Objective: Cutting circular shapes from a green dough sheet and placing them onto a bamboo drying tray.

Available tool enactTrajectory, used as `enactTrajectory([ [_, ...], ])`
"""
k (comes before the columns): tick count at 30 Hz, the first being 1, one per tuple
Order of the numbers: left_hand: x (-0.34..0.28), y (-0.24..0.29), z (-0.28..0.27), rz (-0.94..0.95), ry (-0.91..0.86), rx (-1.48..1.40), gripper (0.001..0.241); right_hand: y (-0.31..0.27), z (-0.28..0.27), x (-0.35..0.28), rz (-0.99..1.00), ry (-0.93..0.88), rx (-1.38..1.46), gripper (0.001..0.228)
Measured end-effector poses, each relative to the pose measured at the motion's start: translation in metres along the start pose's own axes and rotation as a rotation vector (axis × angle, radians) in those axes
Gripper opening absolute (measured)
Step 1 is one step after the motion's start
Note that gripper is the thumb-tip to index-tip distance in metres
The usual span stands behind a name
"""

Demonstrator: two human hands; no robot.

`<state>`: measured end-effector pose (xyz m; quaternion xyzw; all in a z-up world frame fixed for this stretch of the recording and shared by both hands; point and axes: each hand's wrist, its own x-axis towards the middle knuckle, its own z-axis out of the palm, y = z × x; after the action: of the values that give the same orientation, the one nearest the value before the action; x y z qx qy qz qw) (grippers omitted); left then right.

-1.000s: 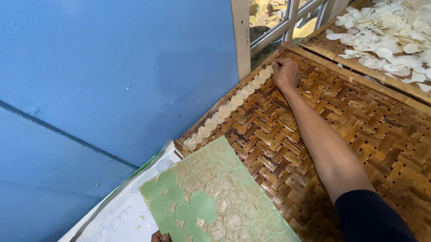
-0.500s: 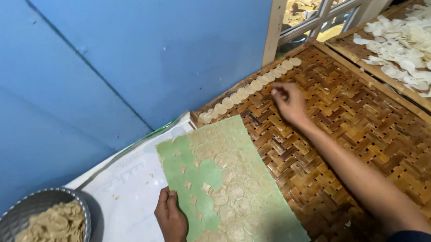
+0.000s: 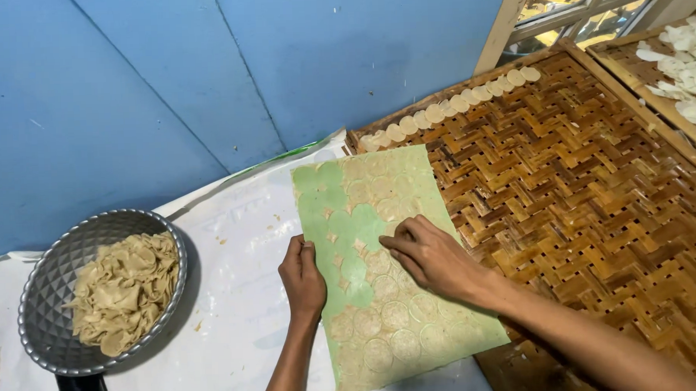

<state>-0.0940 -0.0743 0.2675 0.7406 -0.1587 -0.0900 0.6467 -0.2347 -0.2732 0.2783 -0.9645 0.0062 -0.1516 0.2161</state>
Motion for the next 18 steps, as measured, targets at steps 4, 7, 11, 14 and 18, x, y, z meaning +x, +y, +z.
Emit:
enactTrajectory([
  [4,0.001,-0.002,-0.001,-0.009,-0.01,0.003,0.027,-0.013,0.008,0.003,-0.11,-0.048,-0.176,0.023],
  [7,0.0,-0.004,-0.001,-0.007,-0.01,0.0,0.026,-0.009,0.027,-0.002,-0.178,-0.028,-0.283,0.019],
  [11,0.001,-0.009,-0.002,-0.01,-0.018,0.002,0.027,-0.009,0.026,0.008,-0.172,0.019,-0.286,0.017],
  [14,0.004,-0.018,-0.001,0.014,-0.016,0.012,0.026,-0.015,0.017,0.011,-0.025,-0.075,-0.092,0.012],
  [18,0.004,-0.016,-0.002,0.003,-0.01,0.01,0.025,-0.037,-0.003,0.009,0.045,-0.145,0.012,0.012],
])
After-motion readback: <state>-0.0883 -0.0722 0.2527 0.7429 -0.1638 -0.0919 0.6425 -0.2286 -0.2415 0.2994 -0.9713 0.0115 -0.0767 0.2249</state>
